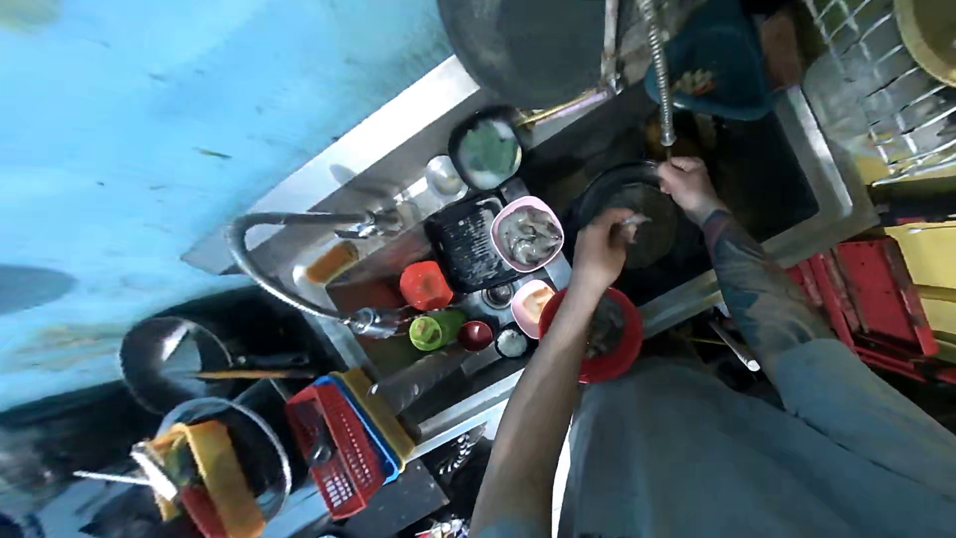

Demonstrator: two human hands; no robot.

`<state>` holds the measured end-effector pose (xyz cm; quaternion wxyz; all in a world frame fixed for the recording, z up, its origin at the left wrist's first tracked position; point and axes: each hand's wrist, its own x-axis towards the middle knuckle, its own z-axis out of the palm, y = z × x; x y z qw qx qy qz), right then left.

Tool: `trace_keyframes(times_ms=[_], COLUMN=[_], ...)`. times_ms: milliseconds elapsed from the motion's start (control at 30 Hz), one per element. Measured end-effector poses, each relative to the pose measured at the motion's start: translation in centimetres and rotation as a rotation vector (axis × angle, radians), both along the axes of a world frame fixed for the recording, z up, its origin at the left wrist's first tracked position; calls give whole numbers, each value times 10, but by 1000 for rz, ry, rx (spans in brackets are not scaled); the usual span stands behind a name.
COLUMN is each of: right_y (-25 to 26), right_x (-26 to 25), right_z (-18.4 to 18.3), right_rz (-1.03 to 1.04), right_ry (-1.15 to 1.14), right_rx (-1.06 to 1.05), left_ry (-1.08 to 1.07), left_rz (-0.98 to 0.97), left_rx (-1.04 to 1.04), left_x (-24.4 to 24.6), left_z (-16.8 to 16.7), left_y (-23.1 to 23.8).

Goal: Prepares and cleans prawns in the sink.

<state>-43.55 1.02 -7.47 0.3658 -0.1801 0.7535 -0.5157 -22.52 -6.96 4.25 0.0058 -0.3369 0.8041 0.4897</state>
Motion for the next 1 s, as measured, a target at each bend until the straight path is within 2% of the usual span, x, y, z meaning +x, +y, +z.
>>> trace_keyframes(times_ms=[167, 267, 633, 1000], right_y=[24, 39, 58, 43], right_x=[-16, -26, -31, -25], right_z=[14, 10, 5, 12], right_rz=[60, -9, -55, -2], right_ry=[128, 63, -75, 32], right_rx=[26, -42, -36, -200], left_ry=[46, 63, 297, 422], left_rz=[44, 56, 87, 138], left_rx=[95, 144, 198, 304], left_x=[-72, -93, -115, -105], left_z=[-58, -78, -92, -98], left_y=[-7, -7, -12, -15])
